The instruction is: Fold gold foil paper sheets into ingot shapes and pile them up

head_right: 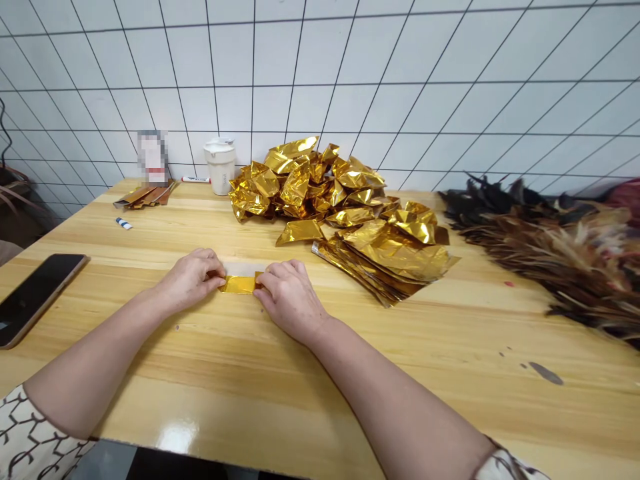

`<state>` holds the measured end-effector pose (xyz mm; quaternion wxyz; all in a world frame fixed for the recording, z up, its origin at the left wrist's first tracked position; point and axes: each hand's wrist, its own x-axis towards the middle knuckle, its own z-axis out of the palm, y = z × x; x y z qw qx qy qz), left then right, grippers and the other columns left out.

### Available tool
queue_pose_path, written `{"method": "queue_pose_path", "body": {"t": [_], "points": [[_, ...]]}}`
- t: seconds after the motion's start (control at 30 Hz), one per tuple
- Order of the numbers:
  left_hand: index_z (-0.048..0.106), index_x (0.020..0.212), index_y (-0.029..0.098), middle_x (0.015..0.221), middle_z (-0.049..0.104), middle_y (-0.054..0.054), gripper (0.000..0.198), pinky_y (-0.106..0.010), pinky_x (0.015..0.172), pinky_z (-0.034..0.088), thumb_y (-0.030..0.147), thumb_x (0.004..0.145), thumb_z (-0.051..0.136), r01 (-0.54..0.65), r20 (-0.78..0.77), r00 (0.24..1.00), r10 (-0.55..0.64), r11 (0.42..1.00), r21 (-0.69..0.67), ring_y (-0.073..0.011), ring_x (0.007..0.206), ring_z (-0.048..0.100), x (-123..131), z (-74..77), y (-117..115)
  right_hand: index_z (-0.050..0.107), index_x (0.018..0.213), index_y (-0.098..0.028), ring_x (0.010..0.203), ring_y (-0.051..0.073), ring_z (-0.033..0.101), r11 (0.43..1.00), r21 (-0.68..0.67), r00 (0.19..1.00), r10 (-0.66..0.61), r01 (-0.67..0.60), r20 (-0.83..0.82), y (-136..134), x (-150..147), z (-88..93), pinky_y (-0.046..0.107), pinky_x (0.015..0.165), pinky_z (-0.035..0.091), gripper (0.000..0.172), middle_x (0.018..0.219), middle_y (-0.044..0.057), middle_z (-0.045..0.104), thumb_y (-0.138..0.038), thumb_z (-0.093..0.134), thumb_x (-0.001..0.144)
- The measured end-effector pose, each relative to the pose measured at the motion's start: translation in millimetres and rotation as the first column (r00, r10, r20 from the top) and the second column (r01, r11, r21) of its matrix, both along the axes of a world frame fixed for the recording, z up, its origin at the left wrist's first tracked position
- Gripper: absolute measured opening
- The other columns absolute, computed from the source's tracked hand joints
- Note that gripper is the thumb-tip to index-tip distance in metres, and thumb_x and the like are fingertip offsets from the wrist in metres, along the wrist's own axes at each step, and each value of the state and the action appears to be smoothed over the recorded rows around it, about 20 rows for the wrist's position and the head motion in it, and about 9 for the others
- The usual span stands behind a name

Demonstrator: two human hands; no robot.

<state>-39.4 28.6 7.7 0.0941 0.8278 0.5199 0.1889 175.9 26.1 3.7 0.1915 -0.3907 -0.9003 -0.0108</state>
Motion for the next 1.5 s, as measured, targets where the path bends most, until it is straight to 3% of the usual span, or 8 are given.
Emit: {"method": "queue_pose_path", "body": {"t": [0.27,0.57,0.83,1.0,1.13,1.27,1.5], "points": [[0.069,0.081,0.019,0.086,0.065,-0.003,0.013,-0.030,0.079,0.048,0.009,0.077,0.061,0.075,-0.030,0.996,-0.078,0.992,-0.098,-0.0190,0.085,0.062,-4,7.1,-4,0.068,0.091,-0.015,0.082,0.020,0.054,0.995,-0.064,0.987,0.086,-0.077,0.138,-8,4,13.5,0.034,0.081,0.036,0.022,0.086,0.009,0.063,-0.018,0.046,0.091],[0.069,0.092,0.019,0.105,0.063,-0.006,0.019,-0.029,0.085,0.047,0.012,0.080,0.056,0.165,-0.196,0.961,-0.197,0.972,-0.167,-0.0201,0.098,0.060,-4,20.6,-15,0.065,0.100,-0.015,0.088,0.023,0.054,0.992,-0.069,0.954,0.121,-0.106,0.274,-15,6,20.4,0.040,0.084,0.036,0.020,0.098,0.013,0.061,-0.018,0.052,0.085],[0.067,0.094,0.021,0.116,0.062,-0.006,0.027,-0.031,0.090,0.045,0.011,0.070,0.060,0.227,-0.138,0.948,-0.286,0.914,-0.337,-0.0229,0.109,0.057,-16,34.9,-27,0.064,0.100,-0.018,0.092,0.026,0.055,0.980,-0.173,0.945,0.145,-0.097,0.294,-17,9,26.1,0.047,0.088,0.037,0.019,0.103,0.013,0.062,-0.024,0.055,0.085],[0.067,0.095,0.022,0.108,0.065,-0.005,0.027,-0.029,0.087,0.046,0.013,0.070,0.060,0.227,-0.141,0.947,-0.289,0.912,-0.342,-0.0223,0.107,0.058,-15,36.3,-29,0.064,0.103,-0.018,0.095,0.027,0.054,0.977,-0.186,0.953,0.150,-0.102,0.262,-20,10,24.7,0.050,0.089,0.037,0.022,0.103,0.014,0.062,-0.027,0.056,0.084],[0.067,0.093,0.021,0.111,0.063,-0.006,0.023,-0.030,0.090,0.045,0.014,0.072,0.061,0.205,-0.195,0.939,-0.283,0.917,-0.342,-0.0223,0.108,0.057,-10,38.2,-29,0.064,0.103,-0.016,0.096,0.027,0.054,0.977,-0.195,0.954,0.133,-0.081,0.268,-21,6,25.5,0.048,0.089,0.037,0.024,0.100,0.014,0.061,-0.028,0.059,0.083],[0.068,0.090,0.020,0.114,0.061,-0.006,0.020,-0.030,0.091,0.044,0.014,0.072,0.062,0.190,-0.150,0.956,-0.254,0.919,-0.346,-0.0224,0.110,0.056,-11,35.4,-27,0.064,0.102,-0.018,0.094,0.026,0.054,0.984,-0.155,0.957,0.132,-0.093,0.260,-20,5,25.7,0.047,0.089,0.036,0.021,0.097,0.012,0.061,-0.028,0.058,0.085],[0.065,0.104,0.020,0.120,0.058,-0.006,0.032,-0.030,0.094,0.042,0.016,0.073,0.063,0.228,-0.090,0.959,-0.270,0.919,-0.320,-0.0218,0.113,0.052,-16,27.1,-22,0.065,0.104,-0.018,0.092,0.026,0.054,0.990,-0.116,0.957,0.113,-0.085,0.268,-19,5,21.3,0.047,0.087,0.037,0.025,0.099,0.013,0.061,-0.032,0.056,0.086]]}}
